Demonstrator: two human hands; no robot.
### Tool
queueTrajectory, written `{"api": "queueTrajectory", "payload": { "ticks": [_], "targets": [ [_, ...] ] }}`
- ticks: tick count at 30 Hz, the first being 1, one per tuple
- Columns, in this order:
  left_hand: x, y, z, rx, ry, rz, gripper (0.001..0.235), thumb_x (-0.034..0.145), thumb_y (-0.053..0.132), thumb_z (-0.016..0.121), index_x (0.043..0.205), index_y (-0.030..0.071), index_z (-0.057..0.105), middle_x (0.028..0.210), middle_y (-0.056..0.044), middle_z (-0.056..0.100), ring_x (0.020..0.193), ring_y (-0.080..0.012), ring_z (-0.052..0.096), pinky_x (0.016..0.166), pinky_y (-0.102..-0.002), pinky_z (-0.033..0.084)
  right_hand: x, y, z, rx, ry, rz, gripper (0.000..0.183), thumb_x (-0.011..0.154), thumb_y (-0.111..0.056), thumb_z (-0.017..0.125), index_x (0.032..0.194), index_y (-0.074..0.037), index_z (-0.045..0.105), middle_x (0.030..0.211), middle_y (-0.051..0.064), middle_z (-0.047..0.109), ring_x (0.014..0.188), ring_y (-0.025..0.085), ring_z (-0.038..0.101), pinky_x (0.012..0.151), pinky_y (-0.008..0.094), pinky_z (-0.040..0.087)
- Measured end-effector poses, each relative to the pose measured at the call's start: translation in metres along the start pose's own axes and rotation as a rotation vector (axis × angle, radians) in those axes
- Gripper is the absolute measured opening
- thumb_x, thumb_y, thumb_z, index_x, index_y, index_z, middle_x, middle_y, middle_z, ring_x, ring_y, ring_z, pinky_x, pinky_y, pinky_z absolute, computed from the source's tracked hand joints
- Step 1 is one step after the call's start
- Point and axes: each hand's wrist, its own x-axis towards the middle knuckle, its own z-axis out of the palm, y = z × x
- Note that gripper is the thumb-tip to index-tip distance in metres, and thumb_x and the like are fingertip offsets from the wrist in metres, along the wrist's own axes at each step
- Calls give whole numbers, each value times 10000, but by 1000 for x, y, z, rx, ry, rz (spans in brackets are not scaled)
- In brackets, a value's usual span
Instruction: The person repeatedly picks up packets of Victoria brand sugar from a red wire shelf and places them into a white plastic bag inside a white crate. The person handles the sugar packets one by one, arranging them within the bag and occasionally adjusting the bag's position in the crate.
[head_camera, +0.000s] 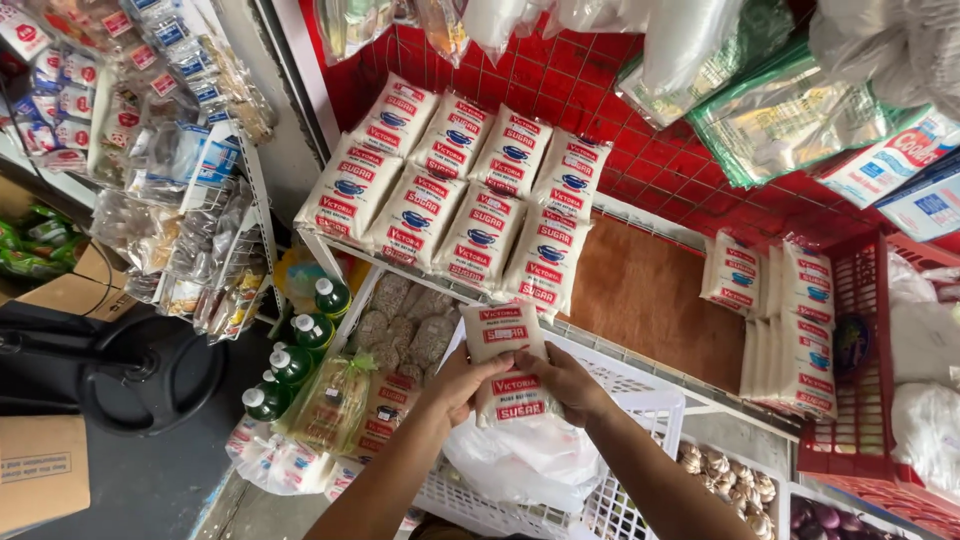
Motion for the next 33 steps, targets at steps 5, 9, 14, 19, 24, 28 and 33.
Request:
{"api": "queueTrajectory", "payload": {
  "ticks": [5,9,14,19,24,28,33],
  "targets": [
    [11,24,-9,3,-31,56,624,758,140,857,1304,63,565,1195,-129,724,1082,-265,727,878,-443,638,12,-18,12,28,-2,-42,557,943,-253,655,1410,-12,469,1247,161,673,1090,258,693,916,407,600],
    [18,28,-32,-134,-9,3,579,774,138,847,1283,57,584,1182,-146,718,1060,-287,721,861,-455,633,20,-33,29,-49,-45,-26,545,950,-251,654,1395,24,499,1259,181,675,1105,264,689,924,399,594],
    [4,69,-48,-81,0,140,575,780,121,846,1286,31,589,1178,-155,729,1045,-283,730,858,-438,631,54,-38,55,-91,-122,-40,537,958,-223,658,1388,51,489,1274,181,662,1135,259,677,960,394,586],
    [8,138,-79,-14,35,249,600,754,79,840,1286,20,568,1172,-178,738,1036,-305,747,863,-479,645,94,-48,82,-69,-154,-142,542,959,-186,663,1422,16,469,1328,166,635,1195,248,645,1000,375,567],
    [8,245,-113,230,-23,214,691,703,103,856,1326,12,572,1188,-185,754,1099,-328,749,863,-549,603,107,-75,100,-115,-113,-115,550,943,-239,579,1455,-112,425,1341,131,596,1118,267,686,856,462,632],
    [46,301,-146,392,75,255,729,672,93,858,1340,65,567,1168,-170,747,1060,-334,745,860,-561,636,150,-74,92,-280,-132,-159,495,983,-194,587,1449,-86,458,1335,135,621,1132,263,690,865,435,631],
    [96,340,-171,449,80,265,686,697,69,877,1314,22,582,1184,-160,753,1057,-294,755,906,-502,625,179,-103,132,-1046,218,-752,452,960,-159,646,1405,-106,583,1327,104,694,1006,259,715,911,419,620]
  ]
}}
